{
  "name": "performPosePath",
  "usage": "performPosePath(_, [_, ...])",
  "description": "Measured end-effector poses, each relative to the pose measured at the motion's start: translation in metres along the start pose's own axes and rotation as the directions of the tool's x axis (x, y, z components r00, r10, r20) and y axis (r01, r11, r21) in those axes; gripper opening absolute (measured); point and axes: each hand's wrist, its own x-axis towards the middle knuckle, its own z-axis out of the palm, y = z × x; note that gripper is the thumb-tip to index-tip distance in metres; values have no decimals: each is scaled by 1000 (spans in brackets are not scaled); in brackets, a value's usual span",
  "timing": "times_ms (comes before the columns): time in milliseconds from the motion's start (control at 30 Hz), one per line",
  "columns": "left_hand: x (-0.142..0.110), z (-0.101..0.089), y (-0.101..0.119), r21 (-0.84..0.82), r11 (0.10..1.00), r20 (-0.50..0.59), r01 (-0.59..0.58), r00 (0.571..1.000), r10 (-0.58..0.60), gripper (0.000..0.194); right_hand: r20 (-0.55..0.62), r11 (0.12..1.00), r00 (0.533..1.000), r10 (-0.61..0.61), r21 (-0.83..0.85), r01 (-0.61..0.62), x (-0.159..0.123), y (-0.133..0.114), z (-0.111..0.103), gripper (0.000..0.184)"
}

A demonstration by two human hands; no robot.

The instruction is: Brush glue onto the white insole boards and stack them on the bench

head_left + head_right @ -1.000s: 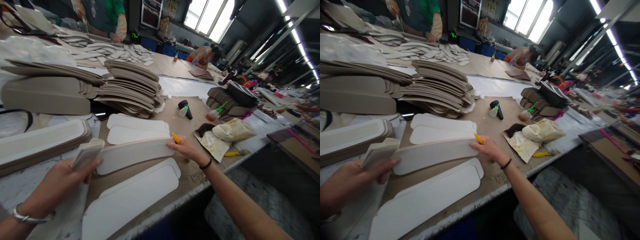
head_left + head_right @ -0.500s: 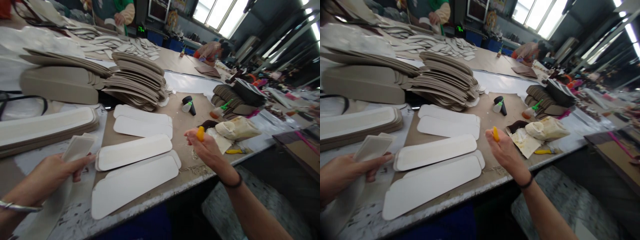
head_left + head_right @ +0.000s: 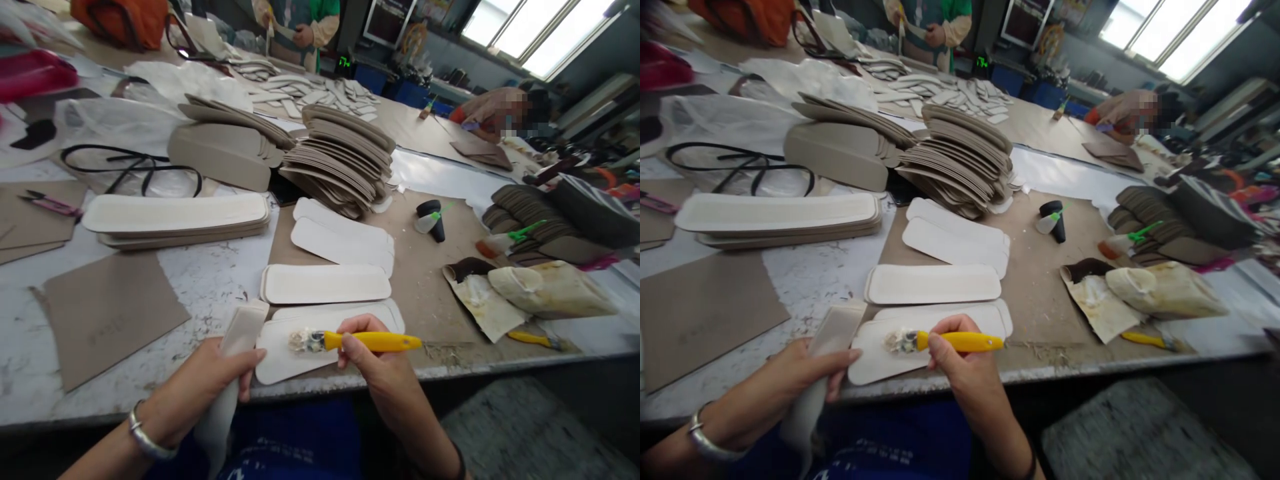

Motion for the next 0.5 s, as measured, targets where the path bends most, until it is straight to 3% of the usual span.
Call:
performPosePath(100, [-1, -1, -4, -21, 1000, 21, 10, 1000, -9, 40, 5, 999, 999, 51, 15, -51, -3, 5, 14, 31])
performPosePath(233, [0, 0, -8, 10, 1000, 17, -18, 1000, 18, 38, -85, 999, 995, 44, -7, -45, -3, 7, 21, 32])
performPosePath(367, [2, 2, -13, 53, 997, -17, -48, 999, 49, 40, -193, 987, 979, -63, -156, 33, -3, 10, 13, 31])
performPosePath(500, [4, 1, -18, 69, 997, -60, -17, 998, 21, 45, -326, 914, 916, -233, -395, 92, -8, 17, -11, 31])
